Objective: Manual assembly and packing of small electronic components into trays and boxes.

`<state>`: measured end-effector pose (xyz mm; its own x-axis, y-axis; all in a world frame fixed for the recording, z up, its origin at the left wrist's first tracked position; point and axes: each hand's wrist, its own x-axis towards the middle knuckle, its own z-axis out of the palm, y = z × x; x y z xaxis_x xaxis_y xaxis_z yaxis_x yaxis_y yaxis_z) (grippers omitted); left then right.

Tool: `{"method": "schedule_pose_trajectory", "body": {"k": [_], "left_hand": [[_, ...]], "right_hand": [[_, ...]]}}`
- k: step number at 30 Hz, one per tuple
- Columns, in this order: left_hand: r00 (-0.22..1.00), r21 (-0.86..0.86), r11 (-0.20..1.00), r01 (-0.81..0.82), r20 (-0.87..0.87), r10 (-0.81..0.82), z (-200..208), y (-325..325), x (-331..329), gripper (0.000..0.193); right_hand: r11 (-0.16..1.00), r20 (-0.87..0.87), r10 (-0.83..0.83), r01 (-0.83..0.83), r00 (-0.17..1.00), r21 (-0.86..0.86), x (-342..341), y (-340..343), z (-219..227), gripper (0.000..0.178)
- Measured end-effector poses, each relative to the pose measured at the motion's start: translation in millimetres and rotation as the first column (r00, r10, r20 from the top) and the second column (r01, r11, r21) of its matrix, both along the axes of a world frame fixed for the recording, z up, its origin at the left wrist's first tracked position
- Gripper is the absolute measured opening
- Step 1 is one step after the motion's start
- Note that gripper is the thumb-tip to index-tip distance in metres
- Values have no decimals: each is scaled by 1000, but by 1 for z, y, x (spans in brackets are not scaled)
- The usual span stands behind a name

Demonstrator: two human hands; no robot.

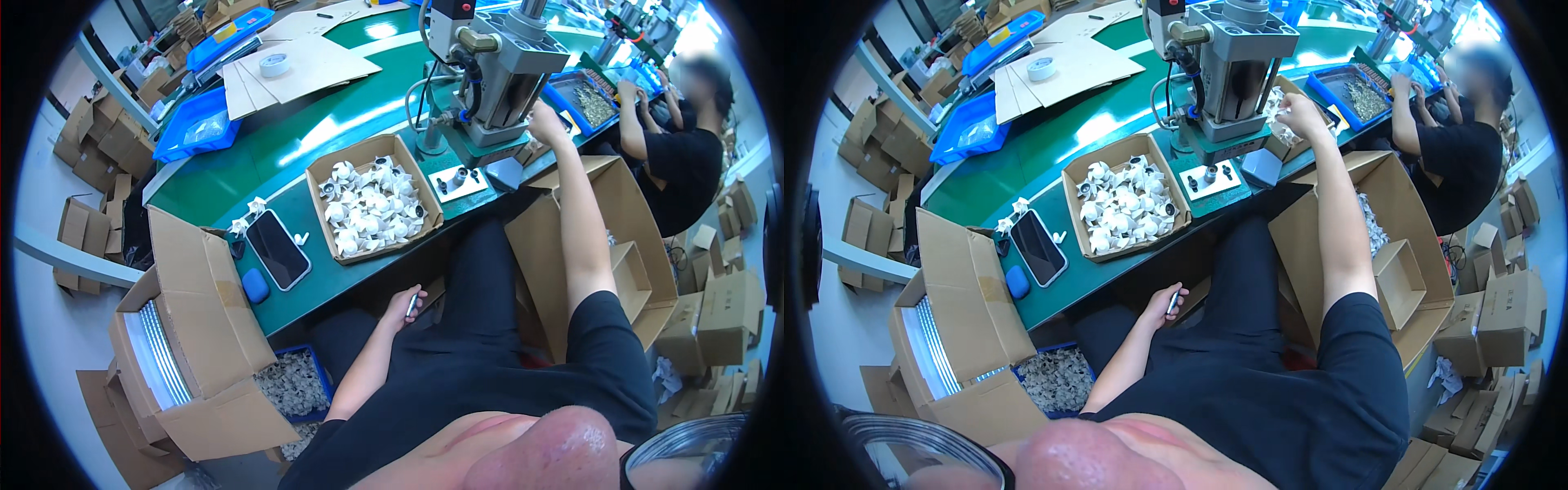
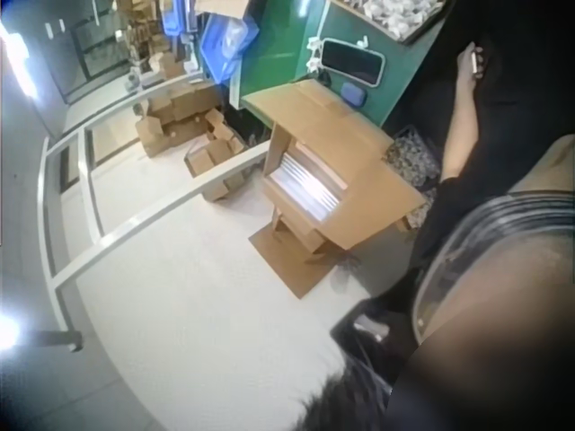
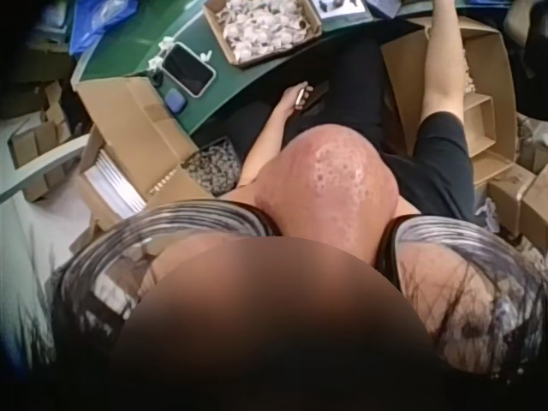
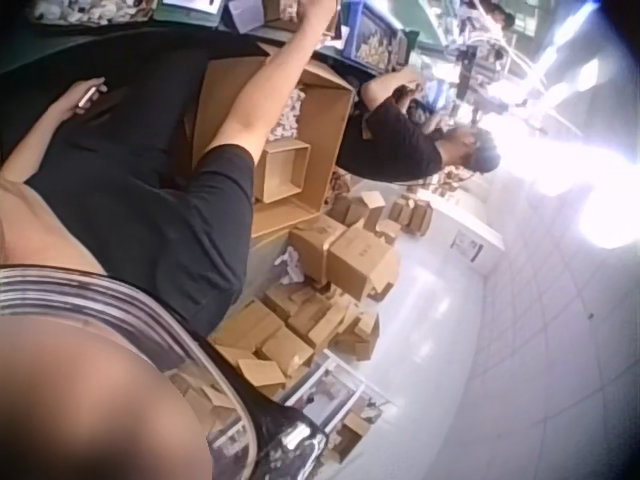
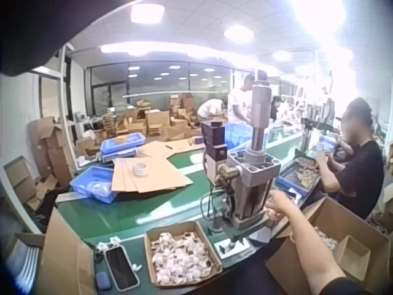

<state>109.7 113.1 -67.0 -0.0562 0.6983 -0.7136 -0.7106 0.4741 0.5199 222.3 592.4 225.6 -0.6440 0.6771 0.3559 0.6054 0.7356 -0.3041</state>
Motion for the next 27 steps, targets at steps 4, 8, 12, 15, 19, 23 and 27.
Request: {"method": "schedule_pose_trajectory", "body": {"k": [4,8,12,15,19,23,27], "left_hand": [[1000,6,1000,-3,-6,3,-1,-4,-2,36],[1000,-9,1000,21,-11,-22,-6,-3,0,36],[999,-24,999,46,-9,-46,-7,-7,2,36],[999,-15,999,49,7,-49,-8,-5,0,37],[1000,-2,1000,24,10,-24,-4,-3,-2,36],[1000,-2,1000,18,11,-18,-5,-2,-1,36],[1000,-8,1000,26,14,-26,-8,1,0,36]], "right_hand": [[969,-458,165,-230,874,-90,-8,-49,1,40],[958,-403,114,-208,908,-199,-10,-140,-27,31],[926,-452,259,-353,854,-136,-18,-184,-34,21],[932,-456,291,-357,841,-63,-17,-187,-41,18],[866,-568,182,-404,803,-294,-13,-193,-36,15],[928,-387,364,-365,847,75,-15,-214,-28,14],[915,-382,398,-334,834,224,-17,-216,-29,16]]}}
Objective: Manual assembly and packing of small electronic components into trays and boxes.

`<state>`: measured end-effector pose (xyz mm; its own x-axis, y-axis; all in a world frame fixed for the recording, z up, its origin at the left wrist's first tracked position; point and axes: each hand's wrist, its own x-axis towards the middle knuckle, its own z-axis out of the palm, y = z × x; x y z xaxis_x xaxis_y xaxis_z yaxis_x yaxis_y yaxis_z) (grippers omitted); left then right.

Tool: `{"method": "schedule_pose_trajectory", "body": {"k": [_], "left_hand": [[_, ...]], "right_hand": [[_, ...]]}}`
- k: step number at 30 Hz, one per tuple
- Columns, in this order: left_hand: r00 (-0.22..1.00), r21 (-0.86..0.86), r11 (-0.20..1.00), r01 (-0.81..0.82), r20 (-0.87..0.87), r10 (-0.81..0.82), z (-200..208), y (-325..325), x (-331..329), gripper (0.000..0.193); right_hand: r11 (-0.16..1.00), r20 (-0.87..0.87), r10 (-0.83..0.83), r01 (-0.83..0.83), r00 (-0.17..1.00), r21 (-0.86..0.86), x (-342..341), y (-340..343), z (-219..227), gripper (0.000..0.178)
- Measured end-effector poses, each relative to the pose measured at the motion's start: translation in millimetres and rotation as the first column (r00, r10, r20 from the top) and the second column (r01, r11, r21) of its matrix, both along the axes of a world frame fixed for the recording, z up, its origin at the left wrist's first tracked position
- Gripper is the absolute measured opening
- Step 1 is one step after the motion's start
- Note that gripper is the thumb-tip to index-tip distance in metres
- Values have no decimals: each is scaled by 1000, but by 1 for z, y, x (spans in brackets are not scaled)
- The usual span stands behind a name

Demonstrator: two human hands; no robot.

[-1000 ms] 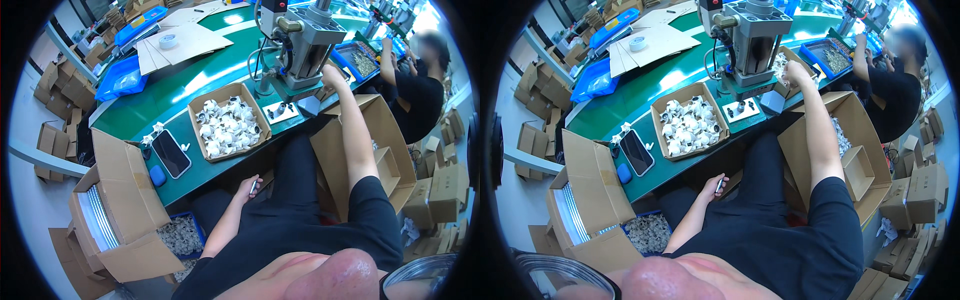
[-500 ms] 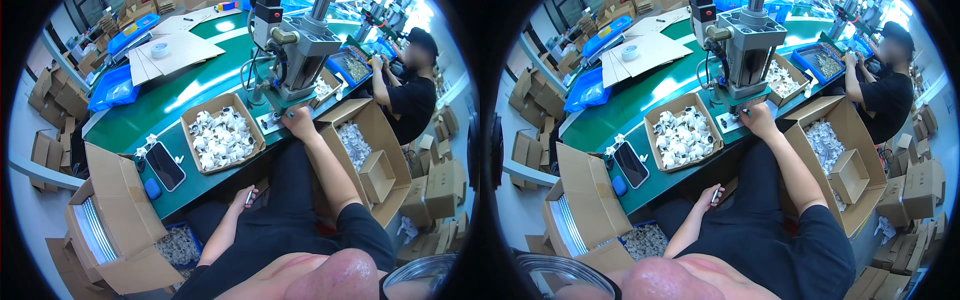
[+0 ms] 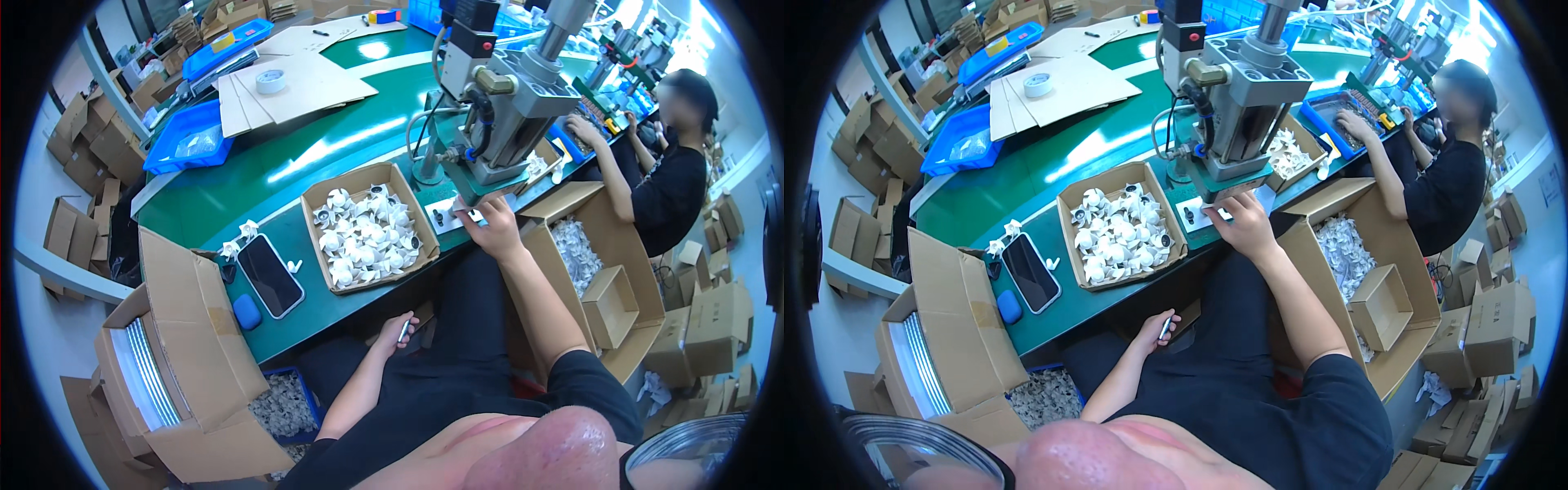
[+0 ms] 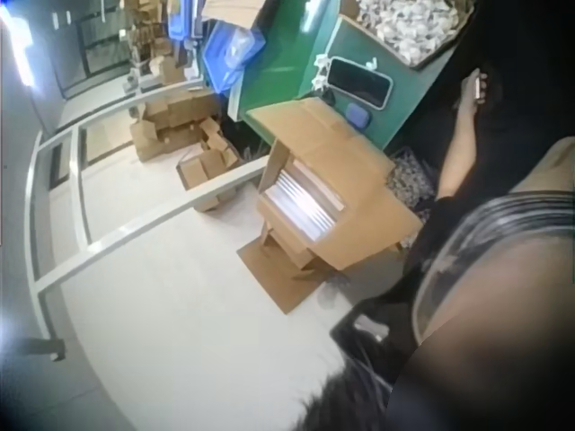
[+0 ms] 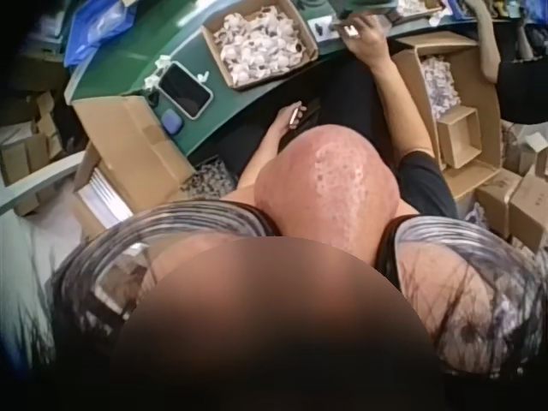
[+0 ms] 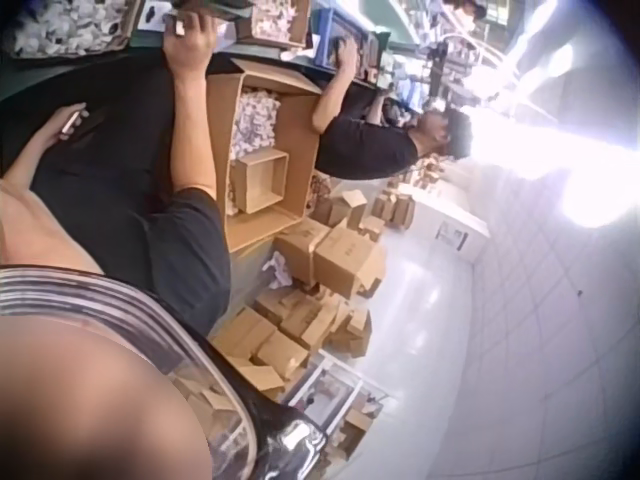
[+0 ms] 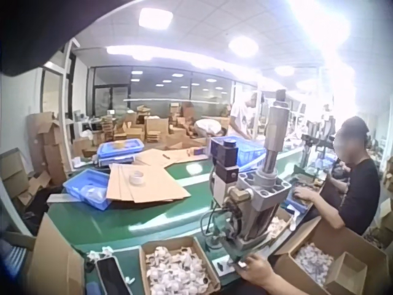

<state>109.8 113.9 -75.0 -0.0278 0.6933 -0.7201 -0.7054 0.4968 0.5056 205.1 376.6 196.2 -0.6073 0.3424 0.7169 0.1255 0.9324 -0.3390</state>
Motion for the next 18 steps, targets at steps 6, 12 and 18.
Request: {"method": "schedule_pose_trajectory", "body": {"k": [6,12,18], "left_hand": [[1000,6,1000,4,-2,-4,-3,0,-1,35],[1000,14,1000,-5,-15,6,-7,0,-4,38],[999,-19,1000,10,-50,-11,-5,-1,0,39]], "right_hand": [[979,-52,37,-26,998,202,-5,-1,-7,27],[974,-70,48,-31,996,225,-3,-6,-4,25],[656,-102,-13,-69,995,-751,1,74,-30,29]]}}
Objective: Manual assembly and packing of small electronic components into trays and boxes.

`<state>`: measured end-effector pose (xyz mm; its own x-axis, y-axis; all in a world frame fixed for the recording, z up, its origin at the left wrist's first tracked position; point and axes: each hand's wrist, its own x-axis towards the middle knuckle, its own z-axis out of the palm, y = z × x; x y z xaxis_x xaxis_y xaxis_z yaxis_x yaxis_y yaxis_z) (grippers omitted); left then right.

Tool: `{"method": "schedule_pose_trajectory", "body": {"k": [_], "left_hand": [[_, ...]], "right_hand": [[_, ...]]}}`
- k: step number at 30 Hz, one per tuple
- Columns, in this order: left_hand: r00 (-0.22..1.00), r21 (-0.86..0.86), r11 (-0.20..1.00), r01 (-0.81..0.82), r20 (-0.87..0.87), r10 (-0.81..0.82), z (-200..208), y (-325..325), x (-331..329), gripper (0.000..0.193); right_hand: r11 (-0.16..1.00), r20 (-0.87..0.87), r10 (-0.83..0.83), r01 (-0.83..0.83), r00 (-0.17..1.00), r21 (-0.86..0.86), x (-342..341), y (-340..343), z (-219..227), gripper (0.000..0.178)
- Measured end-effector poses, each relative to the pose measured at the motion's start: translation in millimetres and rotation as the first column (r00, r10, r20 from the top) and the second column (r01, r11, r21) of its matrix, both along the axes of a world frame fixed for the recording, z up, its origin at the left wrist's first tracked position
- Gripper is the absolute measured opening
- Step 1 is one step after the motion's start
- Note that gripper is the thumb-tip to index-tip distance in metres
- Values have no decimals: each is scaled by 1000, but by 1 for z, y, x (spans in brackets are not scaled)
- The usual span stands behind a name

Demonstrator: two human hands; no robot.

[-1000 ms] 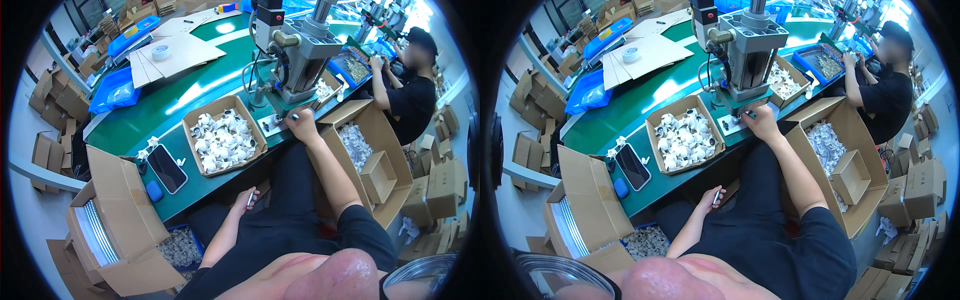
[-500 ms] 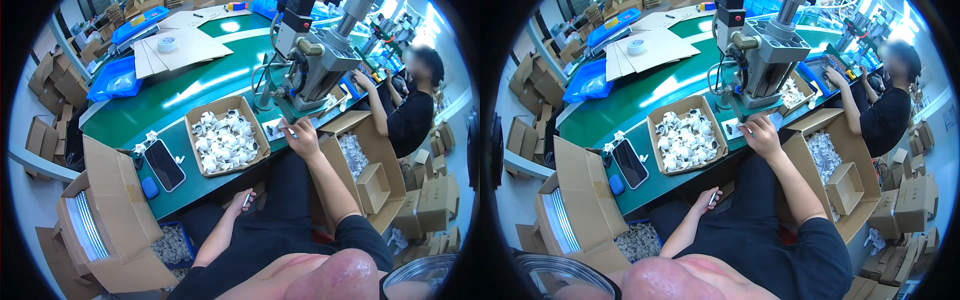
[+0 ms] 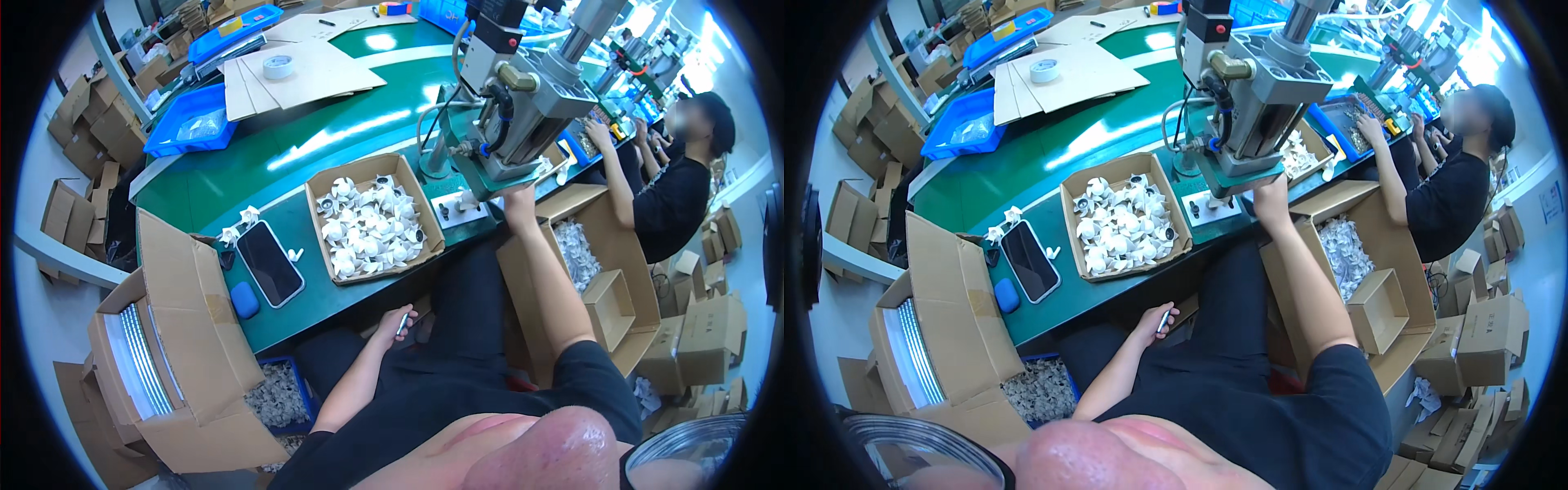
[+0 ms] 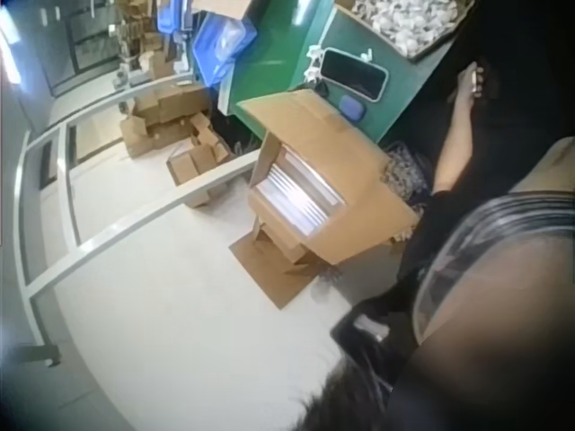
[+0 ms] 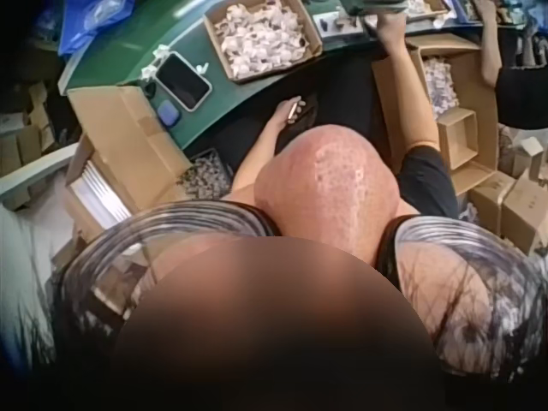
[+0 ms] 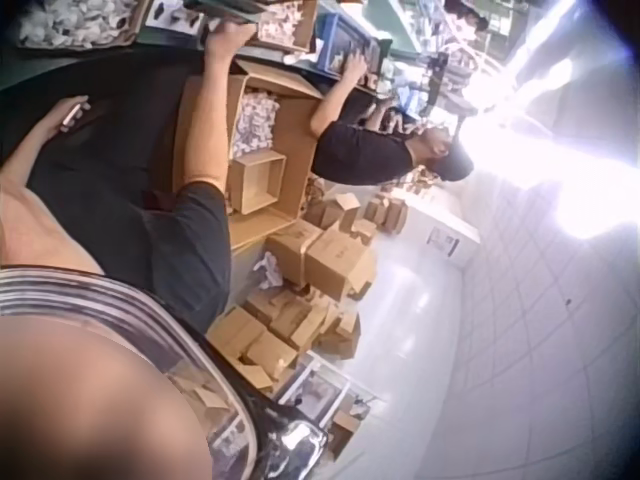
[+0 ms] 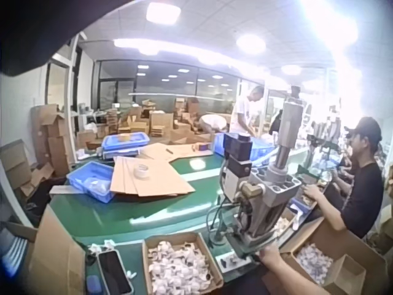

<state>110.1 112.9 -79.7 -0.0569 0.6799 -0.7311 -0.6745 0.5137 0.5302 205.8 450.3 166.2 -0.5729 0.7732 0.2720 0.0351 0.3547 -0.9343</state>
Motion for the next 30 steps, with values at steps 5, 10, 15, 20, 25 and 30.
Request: {"method": "schedule_pose_trajectory", "body": {"k": [5,10,15,20,25,30], "left_hand": [[1000,9,1000,21,-11,-21,1,8,-2,40],[998,22,998,-62,2,62,-7,-3,-7,40],[996,23,996,-87,-24,87,-3,-7,-8,38],[998,38,998,-57,6,57,-2,-10,-5,38],[999,2,999,-33,-22,33,-3,-3,-5,37],[999,11,999,-40,-20,40,0,6,-2,37]], "right_hand": [[522,184,-320,11,929,853,-29,106,-100,38],[899,171,-122,36,978,436,-36,86,-96,40],[951,77,240,-250,968,180,19,-37,-1,34],[991,12,-87,85,996,100,5,-78,-14,33],[987,-42,-114,118,993,108,-4,-78,-9,30],[923,53,-19,-2,998,385,-2,-82,8,25]]}}
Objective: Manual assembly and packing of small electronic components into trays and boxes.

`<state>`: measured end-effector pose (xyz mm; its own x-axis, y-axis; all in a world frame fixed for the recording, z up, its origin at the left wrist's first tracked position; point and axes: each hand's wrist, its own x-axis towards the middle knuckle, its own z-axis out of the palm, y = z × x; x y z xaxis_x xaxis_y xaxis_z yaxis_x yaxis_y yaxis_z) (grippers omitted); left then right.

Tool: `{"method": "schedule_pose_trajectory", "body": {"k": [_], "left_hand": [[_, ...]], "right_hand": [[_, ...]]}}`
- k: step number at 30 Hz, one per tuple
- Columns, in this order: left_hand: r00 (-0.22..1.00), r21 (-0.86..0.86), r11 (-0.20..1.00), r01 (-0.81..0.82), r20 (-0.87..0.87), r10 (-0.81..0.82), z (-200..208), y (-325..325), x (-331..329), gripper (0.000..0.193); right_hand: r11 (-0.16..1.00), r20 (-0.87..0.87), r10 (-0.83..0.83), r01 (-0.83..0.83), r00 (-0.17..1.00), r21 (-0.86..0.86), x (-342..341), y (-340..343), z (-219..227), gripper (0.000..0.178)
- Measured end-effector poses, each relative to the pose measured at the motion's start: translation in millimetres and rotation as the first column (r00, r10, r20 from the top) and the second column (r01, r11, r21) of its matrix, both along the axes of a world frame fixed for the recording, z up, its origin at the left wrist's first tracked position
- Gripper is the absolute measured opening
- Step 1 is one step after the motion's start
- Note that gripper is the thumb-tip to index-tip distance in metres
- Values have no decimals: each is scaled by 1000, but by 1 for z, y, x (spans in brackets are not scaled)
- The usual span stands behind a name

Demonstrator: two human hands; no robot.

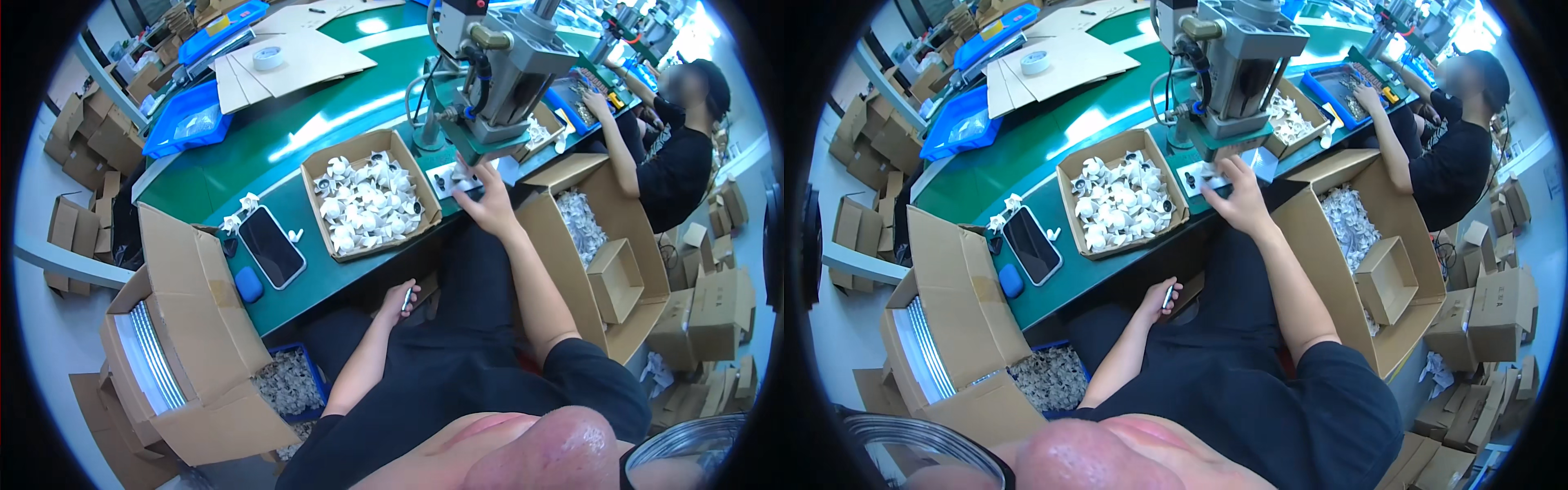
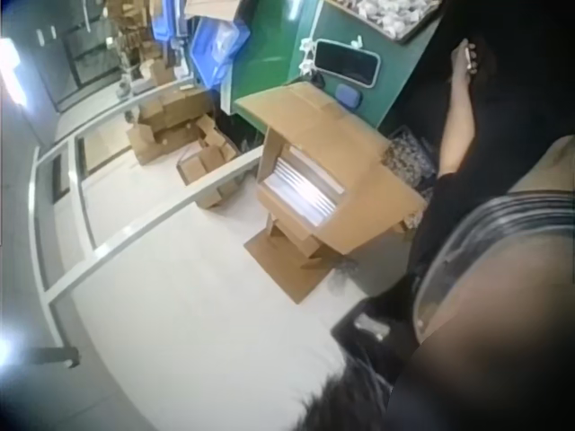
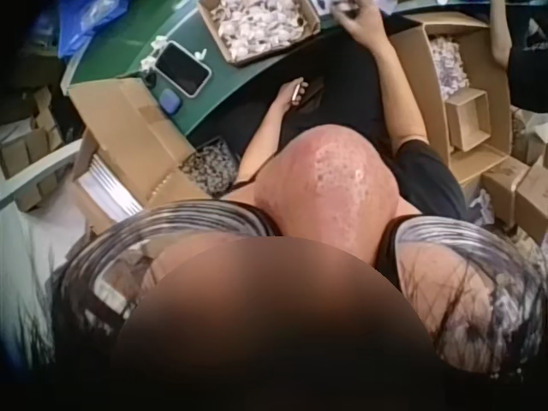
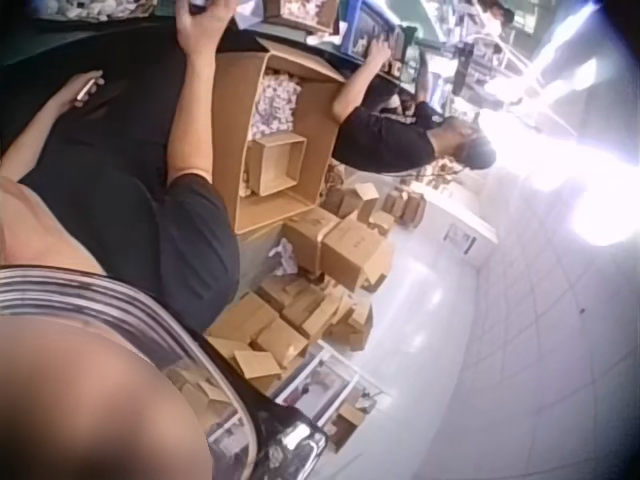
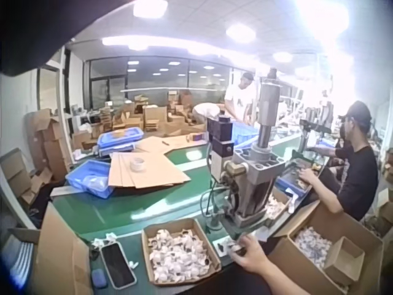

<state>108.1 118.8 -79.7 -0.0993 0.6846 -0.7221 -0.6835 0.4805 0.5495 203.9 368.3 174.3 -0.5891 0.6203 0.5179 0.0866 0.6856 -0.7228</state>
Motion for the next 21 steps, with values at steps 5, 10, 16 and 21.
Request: {"method": "schedule_pose_trajectory", "body": {"k": [5,10,16,21], "left_hand": [[1000,-9,1000,-2,21,2,-4,0,3,38],[993,-54,994,-99,51,102,-14,-1,9,39],[995,-66,993,-95,26,97,2,5,-1,42],[998,24,1000,-7,58,6,23,-5,0,42]], "right_hand": [[994,-60,-105,108,993,34,-11,-12,-4,23],[968,-216,-207,232,954,98,-15,-20,-22,24],[858,-211,121,4,970,514,-35,-91,26,45],[898,-138,161,-87,977,432,-56,-96,58,42]]}}
